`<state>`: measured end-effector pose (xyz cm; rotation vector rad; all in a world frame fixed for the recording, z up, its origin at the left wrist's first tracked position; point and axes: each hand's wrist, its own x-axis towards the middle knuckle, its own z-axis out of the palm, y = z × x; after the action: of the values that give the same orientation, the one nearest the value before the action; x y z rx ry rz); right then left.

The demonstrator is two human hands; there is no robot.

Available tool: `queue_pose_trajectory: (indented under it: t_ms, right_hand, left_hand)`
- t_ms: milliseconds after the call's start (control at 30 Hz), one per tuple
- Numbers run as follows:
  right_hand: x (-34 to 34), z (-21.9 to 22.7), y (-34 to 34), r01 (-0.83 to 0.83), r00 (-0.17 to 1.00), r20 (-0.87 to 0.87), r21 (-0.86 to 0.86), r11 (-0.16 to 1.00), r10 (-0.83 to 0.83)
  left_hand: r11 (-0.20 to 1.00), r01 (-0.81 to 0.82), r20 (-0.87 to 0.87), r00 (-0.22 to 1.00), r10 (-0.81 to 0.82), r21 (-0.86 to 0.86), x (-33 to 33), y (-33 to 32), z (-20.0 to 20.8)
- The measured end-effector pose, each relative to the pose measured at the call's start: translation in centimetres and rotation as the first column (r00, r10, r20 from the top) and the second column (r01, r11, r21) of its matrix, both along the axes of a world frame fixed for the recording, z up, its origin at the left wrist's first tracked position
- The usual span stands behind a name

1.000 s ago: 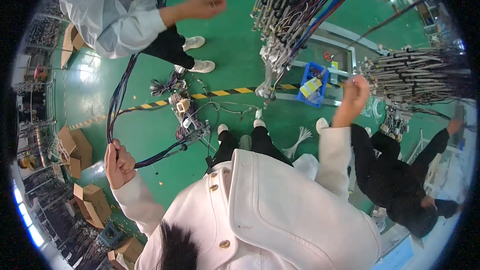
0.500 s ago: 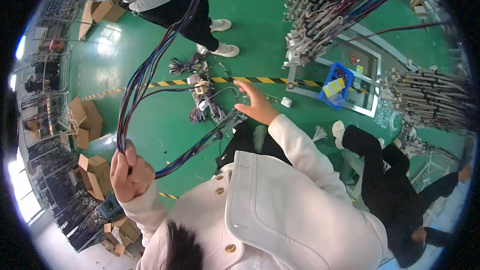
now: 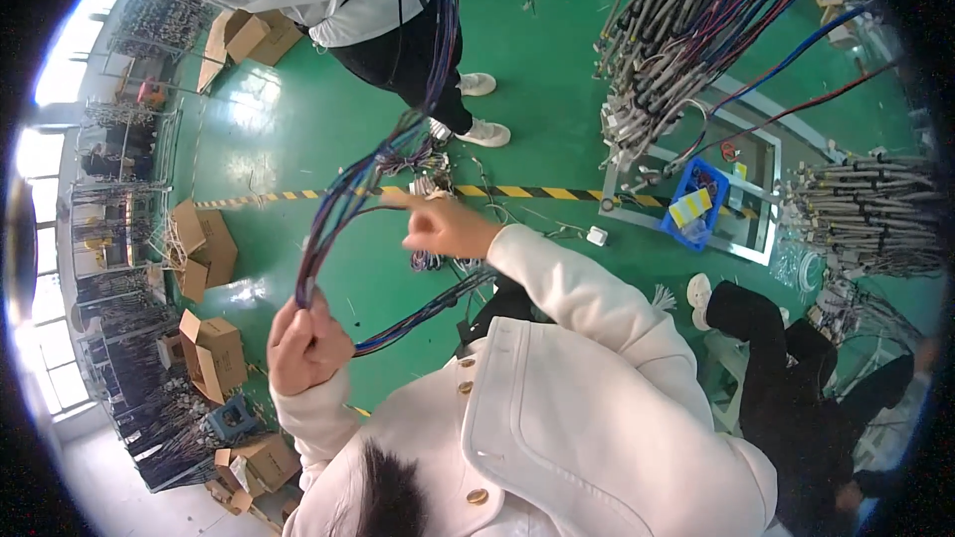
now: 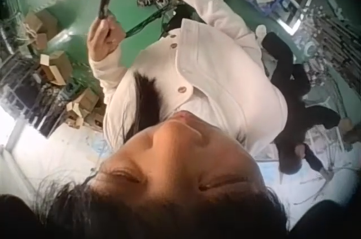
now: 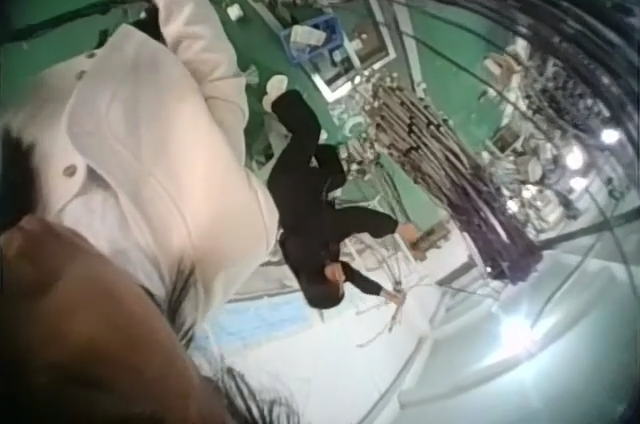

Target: Bundling and organizing electrical wire harnesses in a factory environment.

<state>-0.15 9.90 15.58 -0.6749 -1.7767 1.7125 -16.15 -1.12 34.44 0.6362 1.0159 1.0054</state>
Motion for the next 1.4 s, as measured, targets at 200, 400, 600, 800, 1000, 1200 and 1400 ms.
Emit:
queue_pose_trajectory:
  t_ms: [200,400,600,800,1000,1200,1400]
  right_hand:
    - [5.1,3.6,-1.8,0.054,0.914,-0.282,-0.626,0.778,-0.291]
    - [10.6,11.1,-5.4,0.566,0.701,-0.404,-0.185,0.803,-0.587]
    - [11.8,12.1,-5.1,0.476,0.426,-0.5,-0.584,0.657,-0.754]
    - [14.1,8.9,-6.4,0.499,0.067,-0.556,-0.7,0.511,-0.828]
    - [11.1,8.7,-8.9,0.312,0.234,-0.455,-0.802,0.509,-0.859]
    - [11.5,11.9,-9.8,0.695,0.449,-0.426,-0.386,0.607,-0.785]
    - [12.8,12.4,-9.4,0.781,0.481,-0.405,-0.205,0.59,-0.777]
  left_hand:
    - [0.992,-0.126,0.035,0.992,0.125,0.025,-1.8,0.7,-3.8]
    - [0.972,-0.106,-0.163,0.984,0.072,-0.211,2.7,1.4,-10.2]
    - [0.923,0.385,0.094,0.919,-0.382,-0.018,6.5,1.7,-8.7]
    - [0.952,0.305,0.299,0.909,-0.291,-0.003,9.8,2.0,-9.2]
    - [0.949,0.304,0.256,0.926,-0.276,-0.078,12.0,1.5,-10.6]
    - [0.944,0.315,0.115,0.939,-0.325,0.1,13.4,2.8,-11.1]
    - [0.908,0.333,-0.036,0.941,-0.335,0.254,15.4,3.8,-10.3]
